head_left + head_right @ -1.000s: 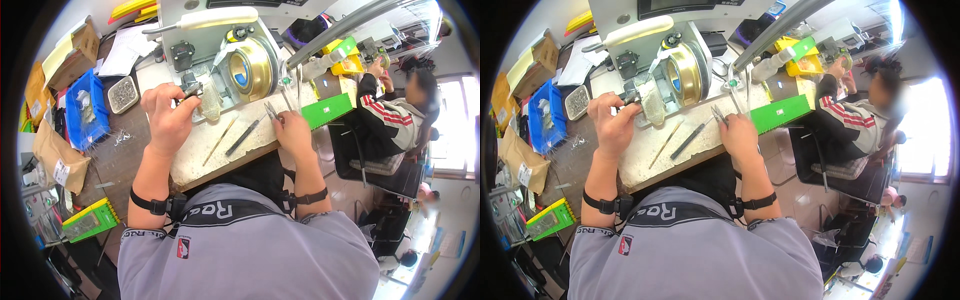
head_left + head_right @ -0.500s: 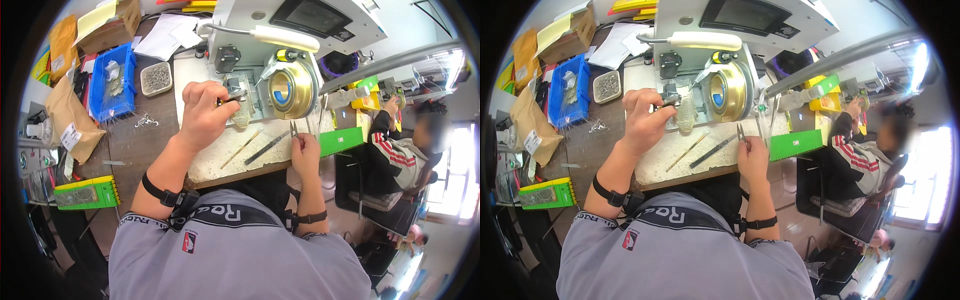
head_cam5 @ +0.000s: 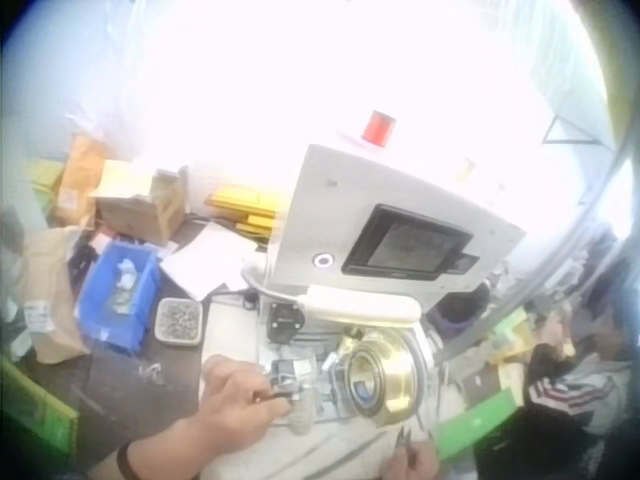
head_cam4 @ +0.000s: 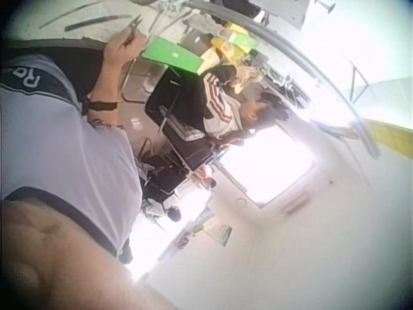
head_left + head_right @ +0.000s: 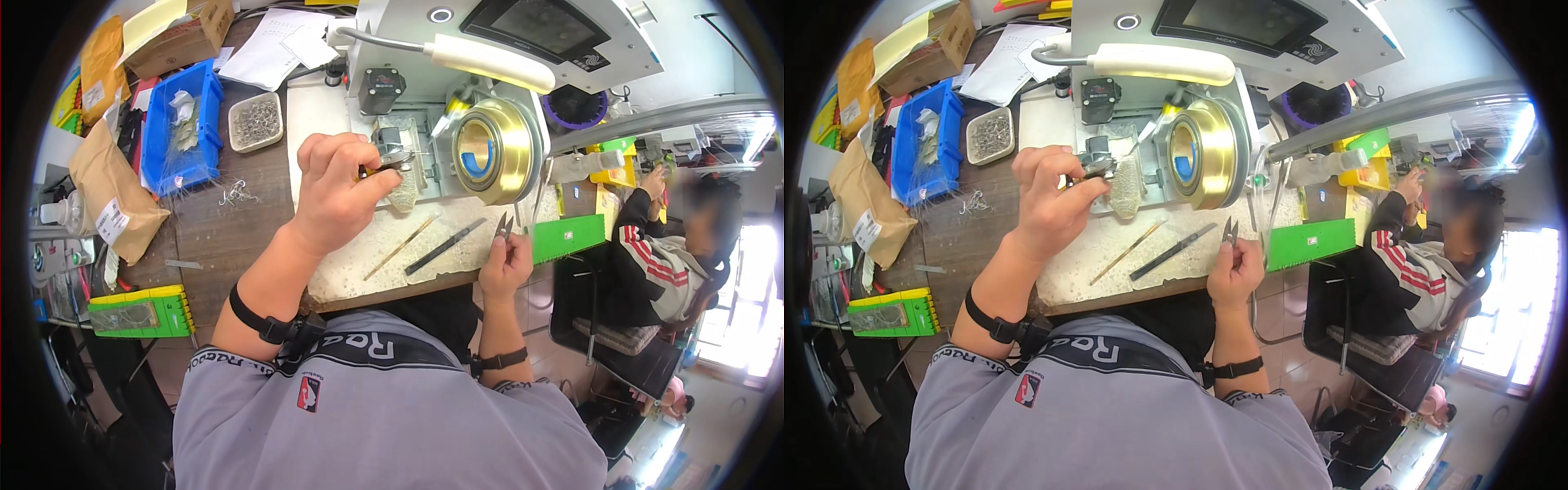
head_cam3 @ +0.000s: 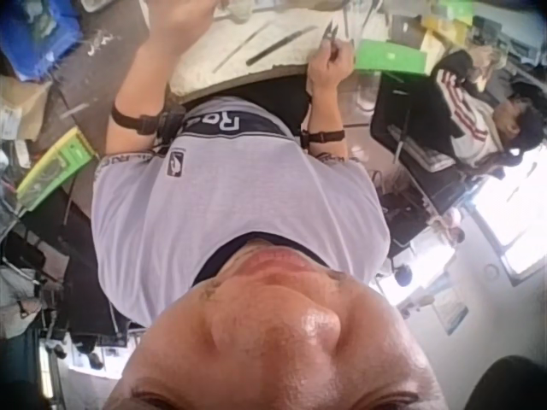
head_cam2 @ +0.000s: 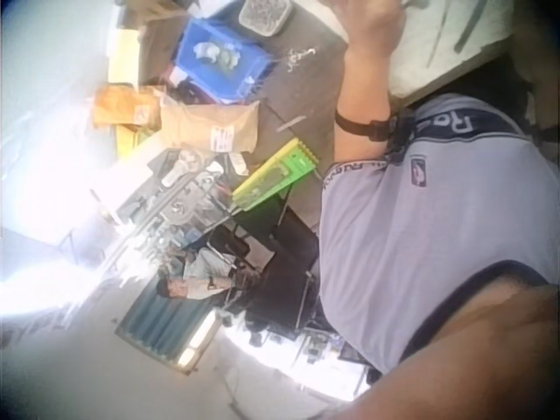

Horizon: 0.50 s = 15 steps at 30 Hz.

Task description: Fabricating small electrical or mechanical components using a winding machine, glue, and hand tools.

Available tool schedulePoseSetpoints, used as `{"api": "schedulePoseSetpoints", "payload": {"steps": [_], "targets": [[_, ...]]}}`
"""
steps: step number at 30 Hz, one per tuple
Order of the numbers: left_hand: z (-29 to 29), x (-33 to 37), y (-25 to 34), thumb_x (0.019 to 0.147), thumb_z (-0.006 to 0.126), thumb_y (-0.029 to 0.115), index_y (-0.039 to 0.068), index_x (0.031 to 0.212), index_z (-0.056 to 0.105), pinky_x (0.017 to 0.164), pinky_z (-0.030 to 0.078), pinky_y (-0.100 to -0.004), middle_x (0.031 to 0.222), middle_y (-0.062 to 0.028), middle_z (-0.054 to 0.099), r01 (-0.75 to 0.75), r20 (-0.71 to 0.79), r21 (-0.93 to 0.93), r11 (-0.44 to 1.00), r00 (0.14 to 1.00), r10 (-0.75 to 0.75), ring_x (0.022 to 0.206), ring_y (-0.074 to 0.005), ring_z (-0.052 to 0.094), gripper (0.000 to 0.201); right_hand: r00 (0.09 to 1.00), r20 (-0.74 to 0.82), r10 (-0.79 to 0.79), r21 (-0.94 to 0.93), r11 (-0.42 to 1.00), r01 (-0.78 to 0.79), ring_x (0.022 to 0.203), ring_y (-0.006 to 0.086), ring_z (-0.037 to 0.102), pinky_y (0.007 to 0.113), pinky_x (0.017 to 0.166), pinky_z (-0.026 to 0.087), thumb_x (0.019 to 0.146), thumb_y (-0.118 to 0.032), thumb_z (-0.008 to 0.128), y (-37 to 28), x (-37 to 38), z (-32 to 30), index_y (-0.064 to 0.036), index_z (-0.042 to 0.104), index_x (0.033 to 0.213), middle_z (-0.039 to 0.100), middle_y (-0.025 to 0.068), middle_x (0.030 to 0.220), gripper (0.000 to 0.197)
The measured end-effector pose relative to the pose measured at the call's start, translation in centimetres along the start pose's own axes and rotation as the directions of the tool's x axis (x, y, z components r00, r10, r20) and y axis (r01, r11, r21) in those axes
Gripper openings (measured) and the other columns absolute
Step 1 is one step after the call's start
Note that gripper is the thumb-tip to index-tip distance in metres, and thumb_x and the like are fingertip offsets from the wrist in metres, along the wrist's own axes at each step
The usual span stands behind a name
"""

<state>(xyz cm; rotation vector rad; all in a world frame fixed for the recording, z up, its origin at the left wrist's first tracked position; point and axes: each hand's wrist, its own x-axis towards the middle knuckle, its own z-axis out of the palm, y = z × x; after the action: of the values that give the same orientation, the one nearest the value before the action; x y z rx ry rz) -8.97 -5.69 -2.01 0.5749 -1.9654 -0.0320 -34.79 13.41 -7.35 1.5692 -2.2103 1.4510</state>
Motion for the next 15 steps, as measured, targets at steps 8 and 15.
{"api": "schedulePoseSetpoints", "payload": {"steps": [8,15], "targets": [[-0.1,0.0,0.0,0.061,0.074,0.007,0.018,0.081,0.072,0.088,0.036,-0.0406,0.094,0.0012,0.053,-0.012,-0.003,0.002,1.000,1.000,0.012,0.101,-0.0231,0.055,0.023,0.992,-0.085,0.096,0.168,0.983,-0.080,0.068,0.0121,0.045,0.025,0.061,0.038,0.095,-0.008,0.063,1.4,-0.8,0.2,-0.0003,0.060,0.091,0.050,0.0022,0.076,0.009],[-0.6,0.5,0.4,0.057,0.081,0.004,0.017,0.083,0.074,0.089,0.036,-0.0424,0.094,-0.0019,0.051,-0.018,0.051,-0.016,1.000,0.999,0.019,0.100,-0.0286,0.054,0.029,0.973,-0.169,0.159,0.301,0.948,-0.103,0.072,0.0108,0.046,0.025,0.065,0.040,0.098,-0.009,0.060,1.6,-0.9,0.9,0.0005,0.057,0.098,0.051,0.0015,0.083,0.010]]}}
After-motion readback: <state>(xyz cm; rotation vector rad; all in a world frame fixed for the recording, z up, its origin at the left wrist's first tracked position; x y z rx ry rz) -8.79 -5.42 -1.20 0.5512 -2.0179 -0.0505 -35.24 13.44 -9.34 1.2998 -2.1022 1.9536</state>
